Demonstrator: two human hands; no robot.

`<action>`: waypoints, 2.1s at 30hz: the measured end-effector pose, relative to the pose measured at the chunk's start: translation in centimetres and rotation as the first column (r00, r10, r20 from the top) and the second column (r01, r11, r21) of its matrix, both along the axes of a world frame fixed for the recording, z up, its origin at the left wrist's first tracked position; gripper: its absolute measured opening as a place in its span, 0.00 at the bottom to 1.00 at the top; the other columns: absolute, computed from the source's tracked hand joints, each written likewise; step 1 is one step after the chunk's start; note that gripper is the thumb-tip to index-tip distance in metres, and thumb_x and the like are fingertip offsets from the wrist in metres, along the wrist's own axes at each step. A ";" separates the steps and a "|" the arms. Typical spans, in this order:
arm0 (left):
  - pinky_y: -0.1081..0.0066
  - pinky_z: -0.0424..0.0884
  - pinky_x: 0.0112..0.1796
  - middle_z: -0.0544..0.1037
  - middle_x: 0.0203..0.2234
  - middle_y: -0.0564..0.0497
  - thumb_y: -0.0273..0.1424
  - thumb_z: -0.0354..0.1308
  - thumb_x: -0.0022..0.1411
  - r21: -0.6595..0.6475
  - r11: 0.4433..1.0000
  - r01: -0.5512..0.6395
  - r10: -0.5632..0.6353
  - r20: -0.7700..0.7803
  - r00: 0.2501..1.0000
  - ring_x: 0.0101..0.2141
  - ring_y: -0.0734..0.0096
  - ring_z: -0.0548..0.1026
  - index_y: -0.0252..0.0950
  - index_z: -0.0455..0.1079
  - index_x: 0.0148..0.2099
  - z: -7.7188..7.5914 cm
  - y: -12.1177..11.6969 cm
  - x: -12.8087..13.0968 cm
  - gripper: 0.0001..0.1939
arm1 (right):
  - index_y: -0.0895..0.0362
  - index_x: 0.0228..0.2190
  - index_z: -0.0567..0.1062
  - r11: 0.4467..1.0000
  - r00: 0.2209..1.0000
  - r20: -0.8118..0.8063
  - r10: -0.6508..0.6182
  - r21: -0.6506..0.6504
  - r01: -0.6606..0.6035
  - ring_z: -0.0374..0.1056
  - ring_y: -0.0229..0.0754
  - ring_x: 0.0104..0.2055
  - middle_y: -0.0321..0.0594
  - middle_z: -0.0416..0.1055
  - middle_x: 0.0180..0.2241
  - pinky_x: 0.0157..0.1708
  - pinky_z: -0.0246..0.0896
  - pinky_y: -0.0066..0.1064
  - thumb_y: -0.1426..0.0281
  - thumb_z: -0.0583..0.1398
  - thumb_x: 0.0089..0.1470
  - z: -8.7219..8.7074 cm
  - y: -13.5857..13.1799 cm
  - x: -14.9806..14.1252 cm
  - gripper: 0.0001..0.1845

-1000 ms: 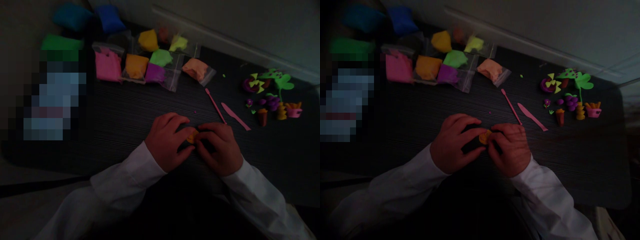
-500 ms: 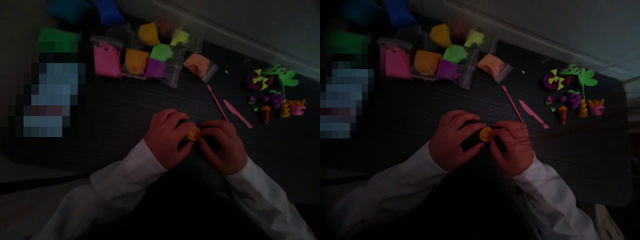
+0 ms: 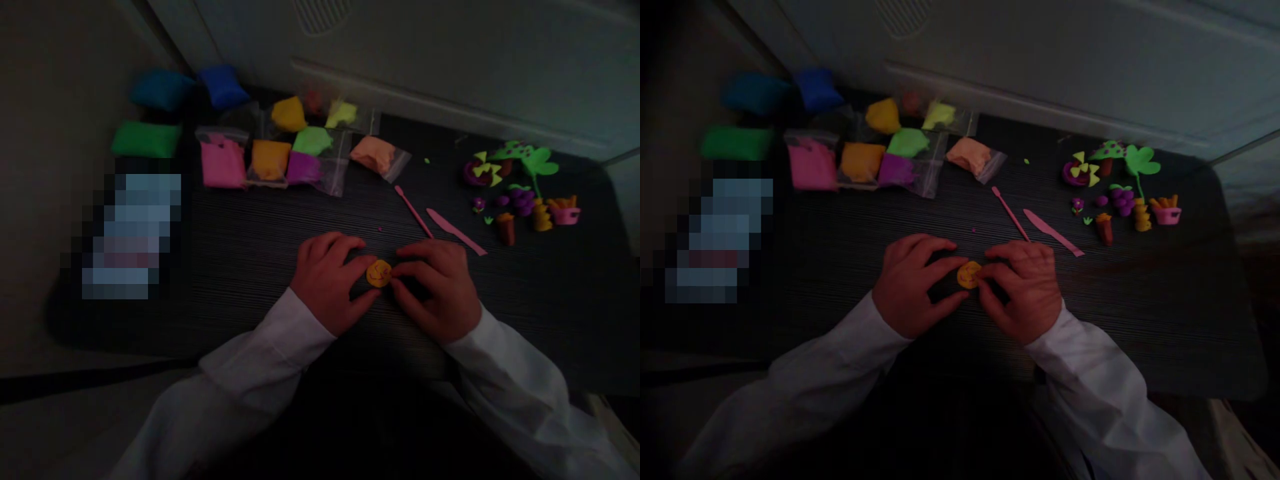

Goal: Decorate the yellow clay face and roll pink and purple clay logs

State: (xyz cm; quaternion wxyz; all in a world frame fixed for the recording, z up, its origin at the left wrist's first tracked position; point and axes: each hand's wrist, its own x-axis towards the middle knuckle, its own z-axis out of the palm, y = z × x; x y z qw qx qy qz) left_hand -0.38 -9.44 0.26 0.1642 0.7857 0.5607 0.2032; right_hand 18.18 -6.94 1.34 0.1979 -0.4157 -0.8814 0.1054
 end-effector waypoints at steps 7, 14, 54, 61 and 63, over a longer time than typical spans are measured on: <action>0.57 0.55 0.45 0.67 0.44 0.51 0.39 0.55 0.49 0.041 0.999 -0.012 0.012 -0.007 1.000 0.47 0.60 0.59 0.44 0.67 0.43 -0.3 0.0 0.1 0.17 | 0.53 0.29 0.72 1.000 1.000 0.021 0.008 0.008 -0.008 0.59 0.44 0.44 0.38 0.68 0.39 0.43 0.48 0.42 0.69 0.57 0.45 -0.5 0.0 -0.3 0.05; 0.57 0.55 0.46 0.67 0.44 0.52 0.40 0.52 0.52 0.029 0.999 -0.020 0.021 -0.024 1.000 0.47 0.61 0.59 0.45 0.67 0.43 -0.4 0.1 0.1 0.15 | 0.54 0.28 0.72 1.000 1.000 0.027 -0.002 0.001 0.002 0.59 0.44 0.44 0.38 0.68 0.38 0.42 0.47 0.41 0.69 0.56 0.47 -0.4 -0.1 -0.7 0.06; 0.57 0.55 0.46 0.67 0.44 0.50 0.40 0.52 0.52 0.031 0.999 -0.012 0.013 -0.017 1.000 0.47 0.61 0.59 0.43 0.67 0.43 -0.4 0.0 0.0 0.16 | 0.54 0.30 0.71 0.998 0.999 0.017 0.049 -0.031 -0.049 0.58 0.43 0.45 0.38 0.67 0.41 0.44 0.46 0.42 0.70 0.55 0.47 -0.8 0.0 -0.3 0.06; 0.56 0.55 0.46 0.67 0.44 0.51 0.40 0.51 0.52 0.020 1.000 -0.011 0.012 -0.025 1.000 0.47 0.60 0.59 0.43 0.67 0.44 -0.3 0.0 0.1 0.16 | 0.54 0.30 0.71 0.998 0.998 0.028 0.050 -0.029 -0.049 0.59 0.42 0.45 0.39 0.66 0.41 0.44 0.47 0.41 0.70 0.55 0.47 -0.6 0.0 -0.2 0.06; 0.56 0.55 0.46 0.67 0.44 0.51 0.40 0.51 0.52 0.017 1.000 -0.011 0.012 -0.023 1.000 0.47 0.60 0.59 0.43 0.67 0.44 -0.3 0.0 0.1 0.16 | 0.54 0.30 0.71 0.998 0.998 0.028 0.054 -0.033 -0.053 0.59 0.43 0.45 0.39 0.66 0.41 0.44 0.47 0.41 0.69 0.55 0.47 -0.6 -0.1 -0.2 0.06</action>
